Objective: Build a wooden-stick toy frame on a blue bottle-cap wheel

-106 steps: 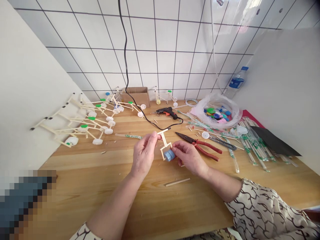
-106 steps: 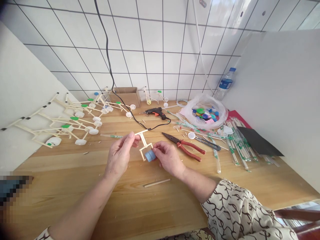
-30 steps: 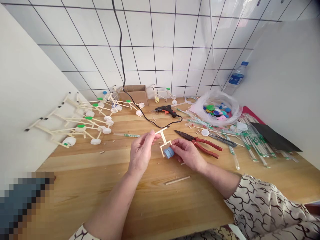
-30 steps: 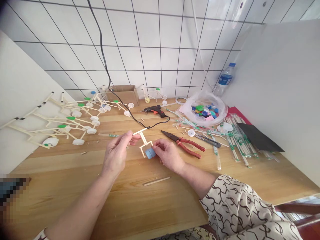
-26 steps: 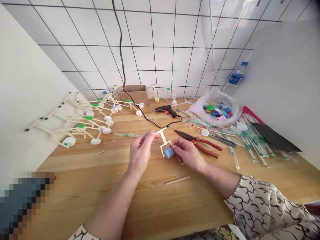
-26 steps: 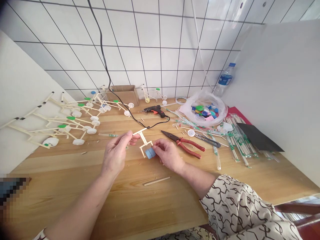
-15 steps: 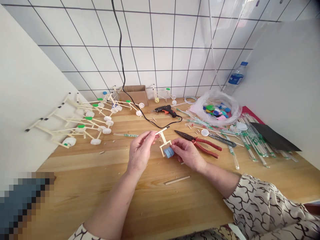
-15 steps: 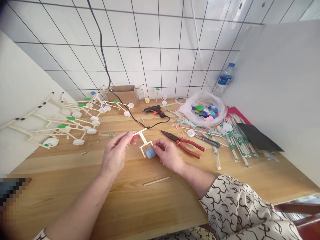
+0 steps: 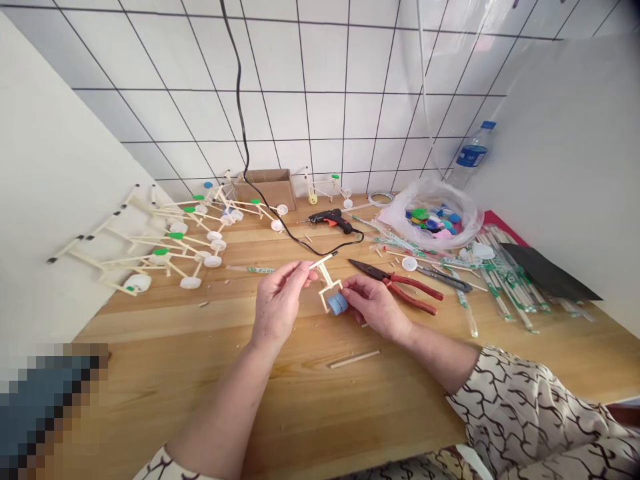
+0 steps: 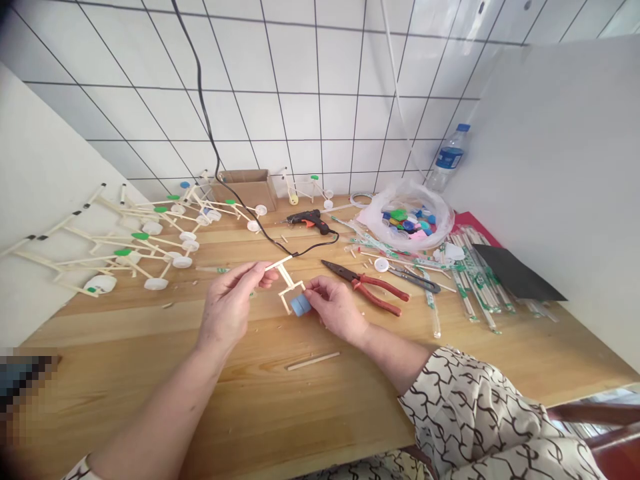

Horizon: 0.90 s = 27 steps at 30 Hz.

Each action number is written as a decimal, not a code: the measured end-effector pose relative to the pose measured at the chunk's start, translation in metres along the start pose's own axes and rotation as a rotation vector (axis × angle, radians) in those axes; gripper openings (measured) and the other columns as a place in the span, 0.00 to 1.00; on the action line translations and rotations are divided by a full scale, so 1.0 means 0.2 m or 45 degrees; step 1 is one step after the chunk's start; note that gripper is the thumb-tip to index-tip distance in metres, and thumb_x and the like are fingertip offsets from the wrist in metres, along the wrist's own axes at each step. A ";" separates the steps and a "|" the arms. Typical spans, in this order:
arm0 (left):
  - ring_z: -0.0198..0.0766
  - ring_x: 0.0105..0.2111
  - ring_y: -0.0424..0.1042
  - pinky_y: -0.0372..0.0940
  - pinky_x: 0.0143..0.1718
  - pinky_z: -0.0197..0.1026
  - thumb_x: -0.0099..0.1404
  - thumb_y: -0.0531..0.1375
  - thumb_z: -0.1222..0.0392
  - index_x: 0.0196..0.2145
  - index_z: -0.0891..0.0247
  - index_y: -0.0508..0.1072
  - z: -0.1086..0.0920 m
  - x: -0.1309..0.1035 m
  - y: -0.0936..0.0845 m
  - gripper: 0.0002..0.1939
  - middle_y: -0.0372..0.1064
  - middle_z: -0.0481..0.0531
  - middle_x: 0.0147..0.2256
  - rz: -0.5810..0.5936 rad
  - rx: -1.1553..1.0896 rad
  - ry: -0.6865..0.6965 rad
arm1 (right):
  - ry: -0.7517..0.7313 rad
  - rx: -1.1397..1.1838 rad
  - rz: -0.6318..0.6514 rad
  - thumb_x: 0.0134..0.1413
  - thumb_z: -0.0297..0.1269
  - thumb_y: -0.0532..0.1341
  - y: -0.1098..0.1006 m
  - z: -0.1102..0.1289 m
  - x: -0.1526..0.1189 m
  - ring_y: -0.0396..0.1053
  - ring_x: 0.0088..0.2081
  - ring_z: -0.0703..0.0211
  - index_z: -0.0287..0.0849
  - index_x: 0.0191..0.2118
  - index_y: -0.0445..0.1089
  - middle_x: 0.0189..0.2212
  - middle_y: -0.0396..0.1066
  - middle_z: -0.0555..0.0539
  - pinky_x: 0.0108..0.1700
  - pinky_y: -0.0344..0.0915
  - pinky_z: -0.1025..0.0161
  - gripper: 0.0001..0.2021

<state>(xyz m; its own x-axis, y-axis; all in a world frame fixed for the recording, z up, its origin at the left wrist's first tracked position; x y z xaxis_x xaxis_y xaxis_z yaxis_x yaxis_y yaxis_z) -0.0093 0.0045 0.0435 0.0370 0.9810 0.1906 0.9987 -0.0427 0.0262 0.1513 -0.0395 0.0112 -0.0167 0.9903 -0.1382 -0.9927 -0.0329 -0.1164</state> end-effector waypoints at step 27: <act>0.34 0.26 0.72 0.66 0.29 0.34 0.51 0.65 0.57 0.29 0.64 0.76 -0.08 0.00 0.03 0.09 0.75 0.49 0.26 -0.009 0.162 0.009 | -0.044 -0.032 0.006 0.53 0.44 0.57 0.01 0.01 0.00 0.54 0.17 0.71 0.41 0.33 0.64 0.21 0.62 0.55 0.18 0.52 0.70 0.10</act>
<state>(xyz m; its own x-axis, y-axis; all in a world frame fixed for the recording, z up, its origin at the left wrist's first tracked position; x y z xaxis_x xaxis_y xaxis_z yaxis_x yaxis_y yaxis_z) -0.0041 0.0005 0.0585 0.0303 0.9798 0.1978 0.9952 -0.0111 -0.0971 0.1491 -0.0391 0.0135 -0.0255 0.9942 -0.1049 -0.9893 -0.0402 -0.1404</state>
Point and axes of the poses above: each hand's wrist, its own x-axis towards the middle knuckle, its own y-axis out of the palm, z = x × y, the point moved 4 cm from there along x, towards the middle knuckle
